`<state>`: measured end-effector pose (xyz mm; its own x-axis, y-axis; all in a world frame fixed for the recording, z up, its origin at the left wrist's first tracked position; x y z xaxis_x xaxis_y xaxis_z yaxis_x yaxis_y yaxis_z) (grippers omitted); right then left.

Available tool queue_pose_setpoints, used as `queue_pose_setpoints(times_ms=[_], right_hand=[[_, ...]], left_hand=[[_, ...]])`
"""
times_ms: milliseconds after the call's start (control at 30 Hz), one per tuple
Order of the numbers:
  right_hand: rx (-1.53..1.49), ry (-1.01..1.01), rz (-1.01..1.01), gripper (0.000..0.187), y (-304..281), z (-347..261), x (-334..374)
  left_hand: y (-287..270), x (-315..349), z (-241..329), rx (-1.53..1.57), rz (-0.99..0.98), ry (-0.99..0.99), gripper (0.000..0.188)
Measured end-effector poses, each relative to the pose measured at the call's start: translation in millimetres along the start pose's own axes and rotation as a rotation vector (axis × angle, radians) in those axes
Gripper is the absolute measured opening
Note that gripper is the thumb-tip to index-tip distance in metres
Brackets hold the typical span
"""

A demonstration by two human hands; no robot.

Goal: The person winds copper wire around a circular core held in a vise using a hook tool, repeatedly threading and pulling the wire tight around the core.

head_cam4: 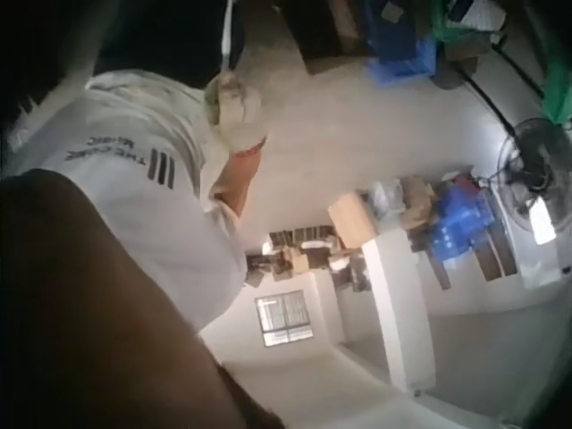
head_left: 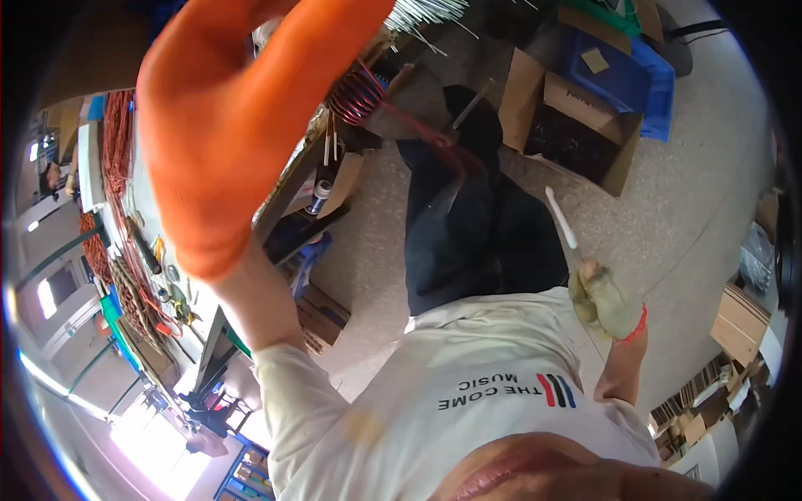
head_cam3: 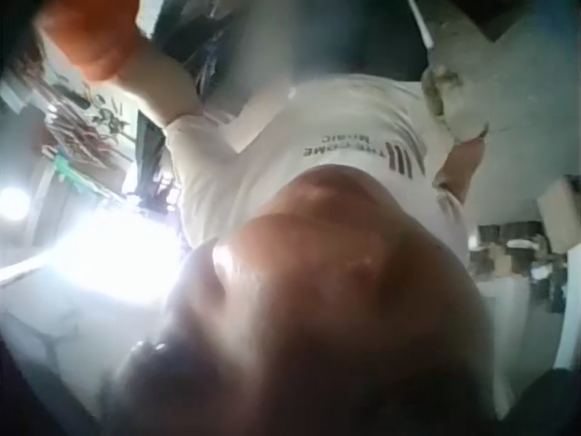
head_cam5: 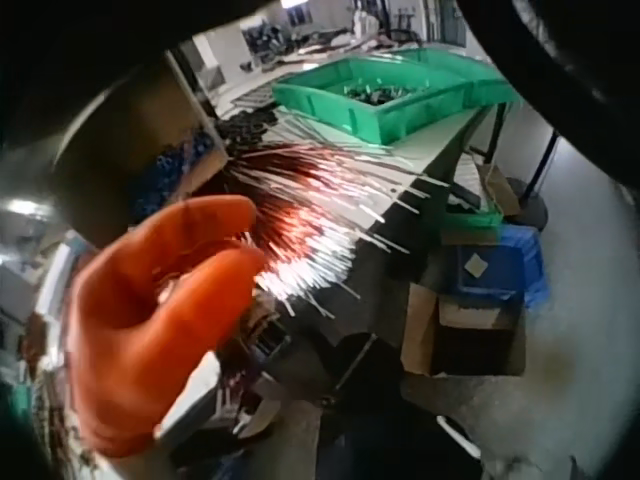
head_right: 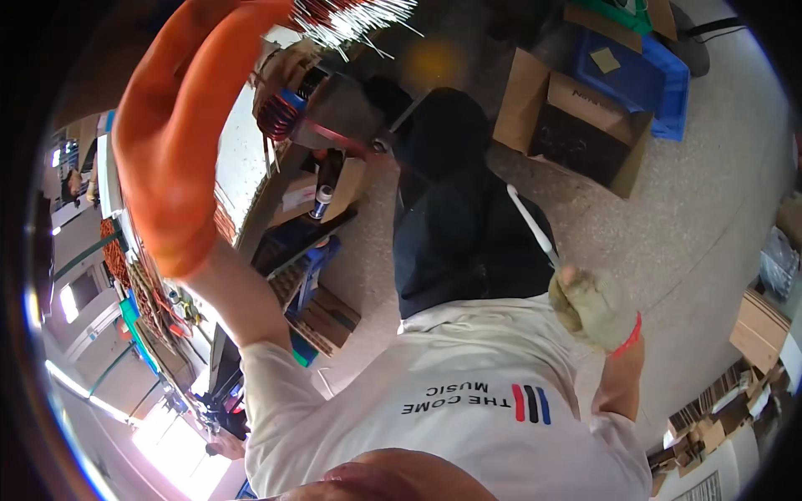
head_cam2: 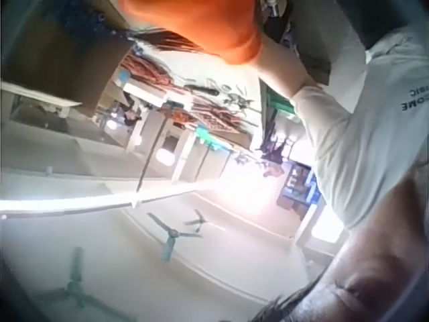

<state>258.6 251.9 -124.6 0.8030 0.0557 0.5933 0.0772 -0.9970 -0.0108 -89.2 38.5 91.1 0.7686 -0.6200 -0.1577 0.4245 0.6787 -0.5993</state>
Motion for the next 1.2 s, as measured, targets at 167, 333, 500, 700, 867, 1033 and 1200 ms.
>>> queue_pose_setpoints(times_ms=[167, 333, 500, 700, 867, 1033, 1200], right_hand=[[-0.107, -0.107, -0.159, 0.042, 74, -121, -71], [-0.49, -0.14, -0.214, 0.019, 104, -157, -107], [-1.004, -0.237, -0.46, 0.017, 112, -162, -133], [-0.905, 0.195, -0.711, 0.063, 110, -122, -56], [-0.82, 0.5, 0.293, 0.053, -11, 63, -12], [-0.168, -0.524, 0.363, 0.029, 45, -146, -90], [0.081, -0.951, 0.508, 0.035, 70, -236, -104]], left_hand=[[4, -12, -12, 0.421, 0.219, -0.026, 0.027], [13, 23, -48, 0.424, 0.632, -0.063, 0.025], [21, 26, -57, 0.601, 0.684, -0.173, 0.029], [-14, 64, -52, 0.195, 0.514, 0.07, 0.05], [0, 44, 13, -0.33, -0.037, 0.247, 0.057], [19, 37, 25, -0.569, -0.087, 0.373, 0.049], [27, 32, 38, -0.701, -0.066, 0.386, 0.044]])
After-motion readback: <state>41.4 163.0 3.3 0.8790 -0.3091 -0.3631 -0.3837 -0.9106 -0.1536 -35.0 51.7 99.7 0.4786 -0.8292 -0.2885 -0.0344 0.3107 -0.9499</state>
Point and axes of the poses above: each hand's wrist, its own x-axis away from the middle knuckle, its own y-axis out of the palm, z = x × y, the point moved 8 cm from there along -x, towards the middle knuckle, and after that the axes turned 1 degree about x, right-handed, at the moved point
